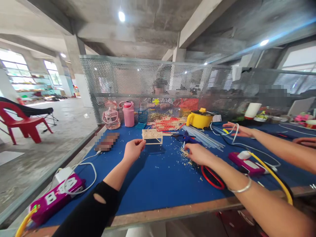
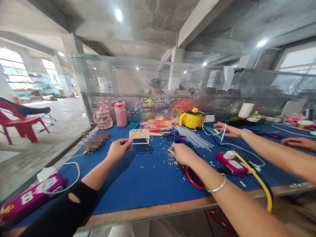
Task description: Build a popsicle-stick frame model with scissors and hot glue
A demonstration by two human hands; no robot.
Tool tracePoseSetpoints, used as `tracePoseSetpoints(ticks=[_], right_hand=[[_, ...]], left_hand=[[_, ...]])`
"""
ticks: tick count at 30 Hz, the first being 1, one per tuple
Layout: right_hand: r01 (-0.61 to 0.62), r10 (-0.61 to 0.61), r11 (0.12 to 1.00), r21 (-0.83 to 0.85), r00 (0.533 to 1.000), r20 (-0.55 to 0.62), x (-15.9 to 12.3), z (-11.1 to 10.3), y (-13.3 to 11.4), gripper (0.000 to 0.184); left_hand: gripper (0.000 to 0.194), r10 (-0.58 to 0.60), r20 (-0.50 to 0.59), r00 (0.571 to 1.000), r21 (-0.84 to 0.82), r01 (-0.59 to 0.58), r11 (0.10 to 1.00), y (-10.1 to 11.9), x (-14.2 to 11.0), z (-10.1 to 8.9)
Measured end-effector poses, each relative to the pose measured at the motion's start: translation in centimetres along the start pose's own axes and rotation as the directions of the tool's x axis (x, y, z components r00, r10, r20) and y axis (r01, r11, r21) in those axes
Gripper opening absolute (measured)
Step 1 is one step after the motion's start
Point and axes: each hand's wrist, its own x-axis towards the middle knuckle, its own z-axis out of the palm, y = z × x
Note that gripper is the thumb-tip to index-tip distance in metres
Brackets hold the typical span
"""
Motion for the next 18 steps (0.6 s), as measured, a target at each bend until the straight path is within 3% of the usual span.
tracePoseSetpoints(ticks=[3, 8, 13, 18], right_hand=[[0.013, -0.01, 0.996, 0.084, 1.0, -0.028, 1.3, -0.1, -2.1, 0.012], [0.049, 0.0, 0.965, 0.259, 0.982, -0.187, 4.8, -0.9, -3.8, 0.029], [0.11, 0.009, 0.892, 0.439, 0.965, -0.26, 5.6, 1.4, -5.1, 0.04], [0.091, 0.056, 0.828, 0.553, 0.968, -0.245, 5.3, 3.2, -5.5, 0.024]], left_hand=[[0.042, -0.01, 0.066, 0.998, 0.058, 0.006, 0.998, 0.1, -0.4, 0.2], [0.035, -0.007, 0.15, 0.989, 0.201, -0.024, 0.979, -0.1, -1.0, 0.5], [0.027, -0.029, 0.187, 0.982, 0.347, -0.038, 0.937, -0.4, -1.0, 0.5], [0.021, -0.096, 0.224, 0.97, 0.45, -0.016, 0.893, -0.2, -0.7, -0.7]])
